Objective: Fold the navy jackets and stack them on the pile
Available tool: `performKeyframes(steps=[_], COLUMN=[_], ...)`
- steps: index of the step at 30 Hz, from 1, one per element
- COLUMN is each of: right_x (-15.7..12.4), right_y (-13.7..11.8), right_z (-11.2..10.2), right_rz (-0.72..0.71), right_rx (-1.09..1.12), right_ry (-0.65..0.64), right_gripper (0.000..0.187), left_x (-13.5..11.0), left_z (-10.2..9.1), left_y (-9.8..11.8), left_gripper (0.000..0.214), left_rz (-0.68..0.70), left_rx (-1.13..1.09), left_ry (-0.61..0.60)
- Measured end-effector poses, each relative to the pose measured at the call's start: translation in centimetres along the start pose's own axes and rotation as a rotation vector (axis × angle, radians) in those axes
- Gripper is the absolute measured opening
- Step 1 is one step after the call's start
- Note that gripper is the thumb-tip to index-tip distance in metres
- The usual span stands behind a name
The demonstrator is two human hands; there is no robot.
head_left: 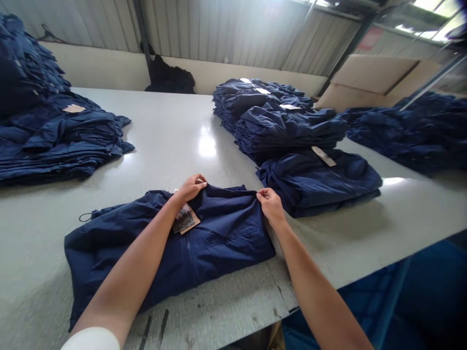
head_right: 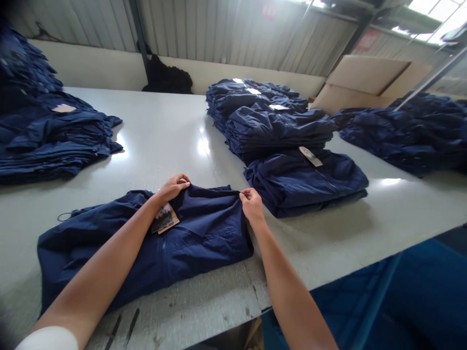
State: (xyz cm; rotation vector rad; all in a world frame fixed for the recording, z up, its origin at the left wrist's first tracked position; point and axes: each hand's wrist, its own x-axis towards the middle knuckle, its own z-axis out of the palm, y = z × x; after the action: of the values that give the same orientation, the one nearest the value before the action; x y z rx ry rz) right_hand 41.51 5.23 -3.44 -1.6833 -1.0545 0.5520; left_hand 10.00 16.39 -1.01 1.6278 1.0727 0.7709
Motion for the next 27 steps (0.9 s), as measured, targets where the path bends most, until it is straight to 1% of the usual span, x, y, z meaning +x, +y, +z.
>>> performKeyframes(steps=[3,5,7,9,12,15,17,21,24,27], right_x=[-0.1,-0.2,-0.3,-0.3,-0.1,0.0,0.0,-0.3,-0.7,-0.9], right_y=[-0.2,-0.5,-0.8,-0.8,-0.8,-0.8,-0.9,-1.2,-1.6,-1.9], right_z=[0.0,-0.1,-0.2,-0.2,0.1,0.3,0.4,0.5,0.6,0.7], right_rz=[0.078,0.108,0.090,0.054,0.027,0.001,-0.019,-0.043,-0.062,-0.098], right_rx=[0.038,0.023,-0.005,-0.014,0.034,0.094,0.119,0.113,0.070,0.037], right_ry=[0.015,-0.033,-0.111,-0.150,-0.123,-0.087,-0.079,-0.103,-0.103,-0.081], right_gripper=[0.040,0.045,0.044,0.041,0.039,0.038,0.038,0.036,0.035,0.036], left_x=[0.1,0.3,0.4,0.4,0.1,0.3,1.1,3.7,5.3,5.5], left_z=[0.2,0.4,0.5,0.4,0.3,0.3,0.2,-0.4,-0.5,0.1], left_y=[0.6,1.0,1.3,1.5,2.0,2.3,2.7,4.2,5.5,5.8], left_gripper=[0.040,0.040,0.029,0.020,0.023,0.023,0.020,0.011,0.009,0.007], left_rz=[-0.027,-0.048,-0.069,-0.089,-0.131,-0.197,-0.252,-0.327,-0.307,-0.240], left_rx=[0.049,0.080,0.100,0.108,0.122,0.160,0.212,0.368,0.454,0.457], left_ry=[-0.008,-0.049,-0.100,-0.143,-0.191,-0.200,-0.189,-0.191,-0.261,-0.350])
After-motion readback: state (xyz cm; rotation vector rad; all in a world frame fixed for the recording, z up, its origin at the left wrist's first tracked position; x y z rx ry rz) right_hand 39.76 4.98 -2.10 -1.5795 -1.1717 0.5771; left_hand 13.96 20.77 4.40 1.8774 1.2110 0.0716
